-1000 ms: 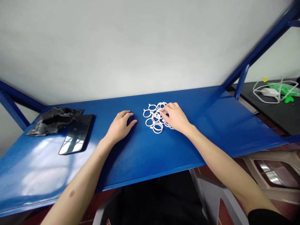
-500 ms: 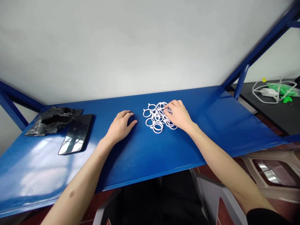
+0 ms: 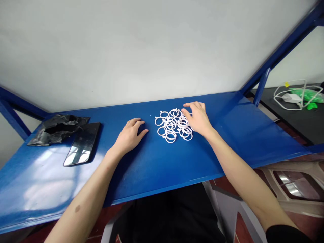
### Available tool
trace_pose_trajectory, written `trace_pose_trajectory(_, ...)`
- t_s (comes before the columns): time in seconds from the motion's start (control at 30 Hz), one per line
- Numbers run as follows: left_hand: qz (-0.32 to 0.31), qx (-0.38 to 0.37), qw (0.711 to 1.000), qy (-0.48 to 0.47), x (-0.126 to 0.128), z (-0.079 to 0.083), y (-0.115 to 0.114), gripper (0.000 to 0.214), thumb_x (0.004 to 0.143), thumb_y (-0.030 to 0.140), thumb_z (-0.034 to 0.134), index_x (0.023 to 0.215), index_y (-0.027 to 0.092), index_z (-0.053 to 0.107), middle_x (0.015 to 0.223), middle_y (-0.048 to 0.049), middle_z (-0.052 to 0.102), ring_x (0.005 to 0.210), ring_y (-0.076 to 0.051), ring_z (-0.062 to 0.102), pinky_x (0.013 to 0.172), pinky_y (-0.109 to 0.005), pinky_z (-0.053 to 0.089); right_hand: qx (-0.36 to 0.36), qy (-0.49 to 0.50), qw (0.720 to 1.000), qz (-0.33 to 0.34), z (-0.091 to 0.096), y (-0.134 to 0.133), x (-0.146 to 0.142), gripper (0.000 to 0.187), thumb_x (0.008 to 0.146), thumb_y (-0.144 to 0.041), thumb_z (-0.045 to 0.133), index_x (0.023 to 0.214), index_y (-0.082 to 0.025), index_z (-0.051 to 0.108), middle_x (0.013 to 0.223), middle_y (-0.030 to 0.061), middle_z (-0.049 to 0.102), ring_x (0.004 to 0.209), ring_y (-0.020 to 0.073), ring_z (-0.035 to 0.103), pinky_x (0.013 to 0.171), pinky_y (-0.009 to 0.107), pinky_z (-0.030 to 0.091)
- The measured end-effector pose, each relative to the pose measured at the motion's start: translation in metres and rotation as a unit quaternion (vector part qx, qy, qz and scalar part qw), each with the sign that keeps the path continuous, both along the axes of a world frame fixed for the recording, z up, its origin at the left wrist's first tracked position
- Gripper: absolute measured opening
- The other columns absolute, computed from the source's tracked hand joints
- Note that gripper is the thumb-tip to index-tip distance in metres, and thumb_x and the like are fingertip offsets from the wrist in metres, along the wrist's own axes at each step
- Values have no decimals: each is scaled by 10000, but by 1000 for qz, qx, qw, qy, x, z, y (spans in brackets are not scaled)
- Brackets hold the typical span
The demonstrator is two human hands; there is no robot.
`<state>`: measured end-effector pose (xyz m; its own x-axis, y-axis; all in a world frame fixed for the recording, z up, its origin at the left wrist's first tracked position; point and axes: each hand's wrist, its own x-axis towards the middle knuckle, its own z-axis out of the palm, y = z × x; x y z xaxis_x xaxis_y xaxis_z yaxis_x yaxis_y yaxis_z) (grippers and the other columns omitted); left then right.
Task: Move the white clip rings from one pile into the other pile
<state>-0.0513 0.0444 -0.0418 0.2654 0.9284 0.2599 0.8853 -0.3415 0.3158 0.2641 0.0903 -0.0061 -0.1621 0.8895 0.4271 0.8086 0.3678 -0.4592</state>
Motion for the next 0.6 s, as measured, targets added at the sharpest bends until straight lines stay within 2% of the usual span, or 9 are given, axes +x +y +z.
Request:
trace_pose_trajectory(0.1, 0, 1, 1000, -2, -1, 0, 0, 481, 990, 489, 489, 1300, 150, 632, 1418, -190, 582, 1358, -356, 511, 1162, -533, 414, 0, 3, 999, -33, -2, 7, 6, 320, 1009, -369, 497, 1165, -173, 696, 1181, 144, 684, 1177, 352, 531, 1061, 544, 428)
trace_pose_trajectory(0.33, -5, 5, 1000, 3, -2, -2, 2, 499, 990, 497, 484, 1297, 133, 632, 1418, -201, 579, 1348, -357, 515, 1158, -527, 416, -99, -35, 994, -20, -13, 15, 10, 284, 978, -353, 545, 1121, -177, 717, 1135, 130, 712, 1079, 316, 600, 974, 474, 469)
trace_pose_trajectory(0.53, -5, 7, 1000, -1, -3, -2, 2, 483, 986, 504, 483, 1287, 159, 635, 1411, -189, 584, 1340, -360, 519, 1148, -546, 421, -79, -23, 996, 37, -19, 14, 2, 296, 1011, -348, 503, 1114, -184, 725, 1148, 108, 724, 1049, 286, 626, 988, 459, 474)
trace_pose_trajectory(0.6, -4, 8, 1000, -2, -3, -2, 2, 480, 988, 502, 481, 1288, 159, 634, 1410, -193, 584, 1340, -362, 519, 1147, -553, 422, -76, -18, 996, 48, -21, 13, -2, 312, 1023, -346, 486, 1178, -185, 704, 1180, 97, 732, 1077, 293, 624, 987, 461, 480)
